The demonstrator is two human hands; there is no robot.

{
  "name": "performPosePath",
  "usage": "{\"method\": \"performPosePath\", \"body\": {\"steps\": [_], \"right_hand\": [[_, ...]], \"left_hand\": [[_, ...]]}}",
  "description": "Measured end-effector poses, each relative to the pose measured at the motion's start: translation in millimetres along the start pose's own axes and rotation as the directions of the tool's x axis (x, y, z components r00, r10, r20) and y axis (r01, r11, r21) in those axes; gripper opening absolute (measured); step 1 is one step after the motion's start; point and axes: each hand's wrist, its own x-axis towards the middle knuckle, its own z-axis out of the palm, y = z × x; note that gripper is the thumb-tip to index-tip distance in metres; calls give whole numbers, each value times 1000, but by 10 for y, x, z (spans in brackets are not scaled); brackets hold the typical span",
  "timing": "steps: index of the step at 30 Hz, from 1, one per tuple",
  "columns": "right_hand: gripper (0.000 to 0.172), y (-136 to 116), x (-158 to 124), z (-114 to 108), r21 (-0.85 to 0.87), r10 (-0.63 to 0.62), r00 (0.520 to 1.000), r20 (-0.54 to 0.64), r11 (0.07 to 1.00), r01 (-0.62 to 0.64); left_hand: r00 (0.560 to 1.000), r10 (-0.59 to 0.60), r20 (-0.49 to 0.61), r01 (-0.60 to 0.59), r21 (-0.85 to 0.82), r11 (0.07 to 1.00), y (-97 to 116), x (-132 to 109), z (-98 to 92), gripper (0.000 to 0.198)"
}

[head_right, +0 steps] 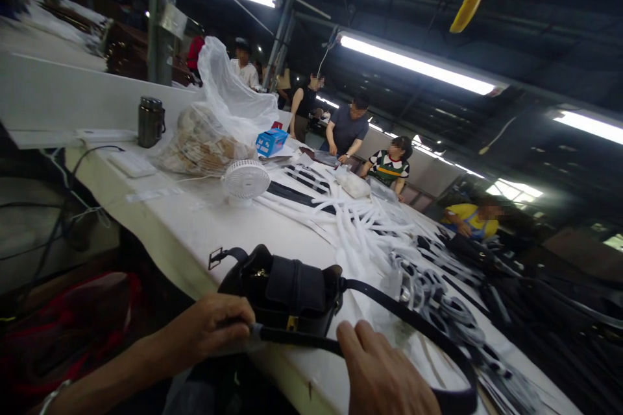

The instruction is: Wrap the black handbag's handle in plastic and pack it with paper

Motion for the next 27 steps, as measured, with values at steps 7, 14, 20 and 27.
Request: {"method": "performPosePath", "body": {"steps": [7,14,20,27], "right_hand": [[20,-323,252,152,227,-83,996,-28,970,87],[21,-139,290,42,134,14,973,-232,991,18],[25,-90,355,95,91,101,911,-400,993,-70],[29,-459,620,179,314,72,912,-405,947,64]], "left_hand": [[999,42,30,-39,-88,995,227,144,207,12],[1000,-8,8,9,-112,994,267,164,175,10],[994,-98,52,108,-241,964,308,153,145,10],[999,4,48,18,-439,898,597,287,164,6]]}}
